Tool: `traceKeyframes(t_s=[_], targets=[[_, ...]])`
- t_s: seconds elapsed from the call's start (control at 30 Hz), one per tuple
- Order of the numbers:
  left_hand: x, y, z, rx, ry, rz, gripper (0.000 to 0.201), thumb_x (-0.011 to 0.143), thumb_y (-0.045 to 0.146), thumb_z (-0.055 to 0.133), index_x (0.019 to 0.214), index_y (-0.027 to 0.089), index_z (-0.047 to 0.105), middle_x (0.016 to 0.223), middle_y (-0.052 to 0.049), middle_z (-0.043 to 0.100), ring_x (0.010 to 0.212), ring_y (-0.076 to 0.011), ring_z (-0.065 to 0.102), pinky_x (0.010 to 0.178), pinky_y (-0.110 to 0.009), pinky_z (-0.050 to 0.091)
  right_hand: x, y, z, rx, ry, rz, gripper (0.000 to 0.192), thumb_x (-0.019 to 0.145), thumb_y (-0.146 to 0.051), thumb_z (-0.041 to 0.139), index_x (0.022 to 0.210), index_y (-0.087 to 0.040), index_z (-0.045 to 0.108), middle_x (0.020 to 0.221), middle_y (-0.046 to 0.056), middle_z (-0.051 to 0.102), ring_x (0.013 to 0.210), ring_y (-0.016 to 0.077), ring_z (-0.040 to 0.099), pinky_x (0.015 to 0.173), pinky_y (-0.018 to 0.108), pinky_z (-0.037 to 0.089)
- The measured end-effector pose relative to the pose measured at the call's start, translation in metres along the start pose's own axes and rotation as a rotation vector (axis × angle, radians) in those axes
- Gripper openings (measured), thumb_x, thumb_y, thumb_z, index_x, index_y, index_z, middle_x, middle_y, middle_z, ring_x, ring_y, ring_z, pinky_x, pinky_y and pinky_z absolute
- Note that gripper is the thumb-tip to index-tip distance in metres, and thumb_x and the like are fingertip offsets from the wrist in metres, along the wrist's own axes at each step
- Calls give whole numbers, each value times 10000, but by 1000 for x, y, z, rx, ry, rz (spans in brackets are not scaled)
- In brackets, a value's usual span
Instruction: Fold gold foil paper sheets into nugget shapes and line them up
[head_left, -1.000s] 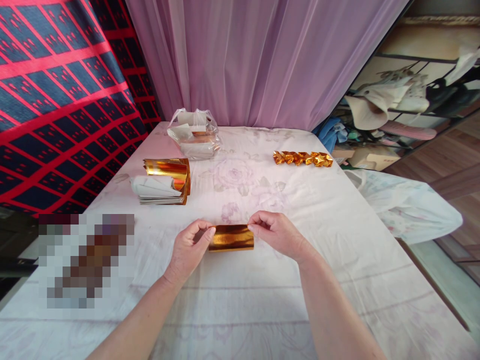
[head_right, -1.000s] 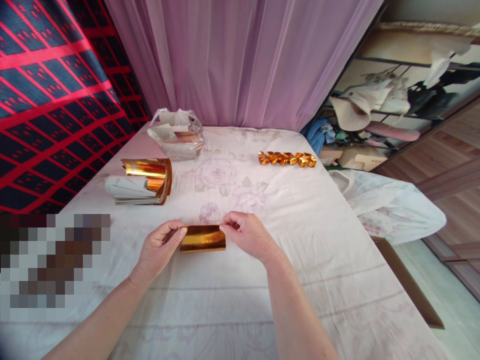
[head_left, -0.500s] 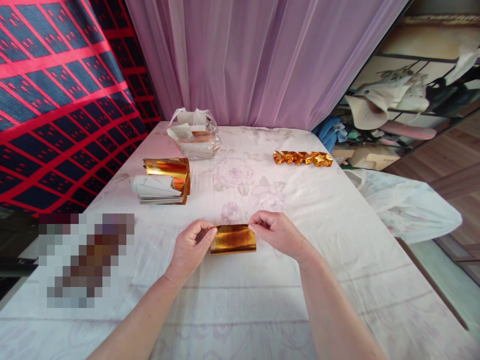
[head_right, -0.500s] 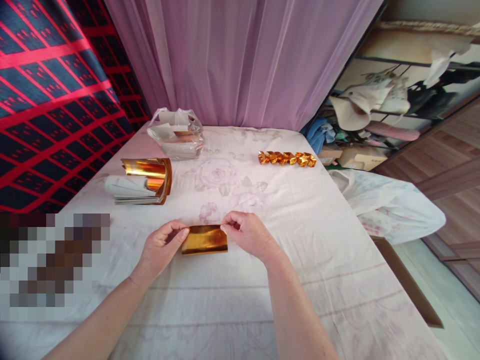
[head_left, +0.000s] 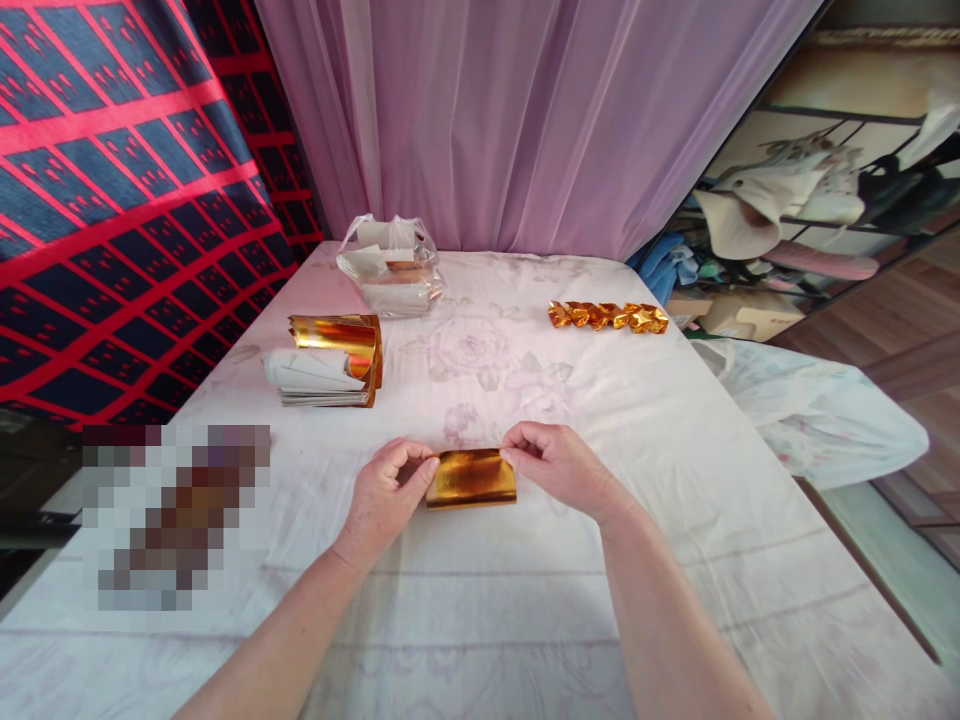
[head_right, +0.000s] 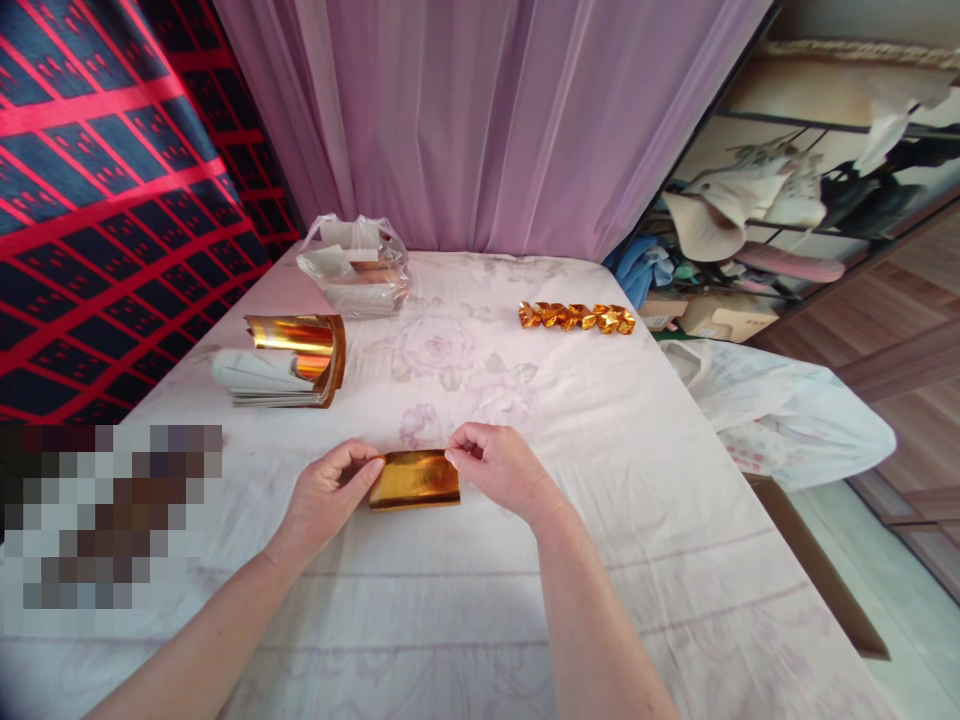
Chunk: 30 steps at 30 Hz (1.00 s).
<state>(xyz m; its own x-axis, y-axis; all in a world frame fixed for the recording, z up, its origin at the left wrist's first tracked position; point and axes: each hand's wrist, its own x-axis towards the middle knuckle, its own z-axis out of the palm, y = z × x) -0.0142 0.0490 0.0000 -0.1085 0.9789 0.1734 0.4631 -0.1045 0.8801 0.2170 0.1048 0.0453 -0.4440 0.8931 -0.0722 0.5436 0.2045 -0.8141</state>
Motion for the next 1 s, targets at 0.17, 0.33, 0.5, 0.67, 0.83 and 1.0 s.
traceKeyframes(t_s=[0.17,0.33,0.5,0.67,0.83,1.0], targets=[[0,1,-1,-14,-13,-11,164,822,325,580,736,198,639,673,4,616,685,-146,580,656,-242,467,0,0,0,9,-5,-7,139,799,-286,535,702,-203,589,633,-35,573,596,113,487,559,234,347],[0,1,-1,-16,-8,-16,163,822,325,582,741,198,643,676,4,614,691,-146,582,650,-239,465,0,2,0,28,-1,-17,140,801,-289,536,706,-203,594,634,-34,573,592,112,481,553,233,344],[0,0,0,-19,-4,-13,154,815,320,586,740,199,644,679,4,615,682,-142,580,645,-235,464,0,2,0,20,-4,-10,145,804,-292,530,708,-204,595,632,-34,567,591,112,474,554,236,339],[0,0,0,-11,-8,-21,152,815,319,584,745,200,646,686,6,613,688,-141,580,654,-237,457,0,1,0,15,-9,-8,144,799,-291,526,702,-204,586,637,-33,567,600,115,480,564,239,343],[0,0,0,-11,-10,-16,151,815,319,591,744,198,646,687,6,617,682,-141,583,653,-238,460,0,1,0,11,-14,5,145,793,-299,529,695,-205,579,629,-34,558,596,117,475,559,241,337],[0,-1,0,-17,-13,-13,163,818,329,584,751,193,643,699,0,622,683,-141,581,669,-248,465,0,2,0,16,-11,6,139,789,-296,536,701,-203,590,628,-36,562,591,114,479,556,236,340]])
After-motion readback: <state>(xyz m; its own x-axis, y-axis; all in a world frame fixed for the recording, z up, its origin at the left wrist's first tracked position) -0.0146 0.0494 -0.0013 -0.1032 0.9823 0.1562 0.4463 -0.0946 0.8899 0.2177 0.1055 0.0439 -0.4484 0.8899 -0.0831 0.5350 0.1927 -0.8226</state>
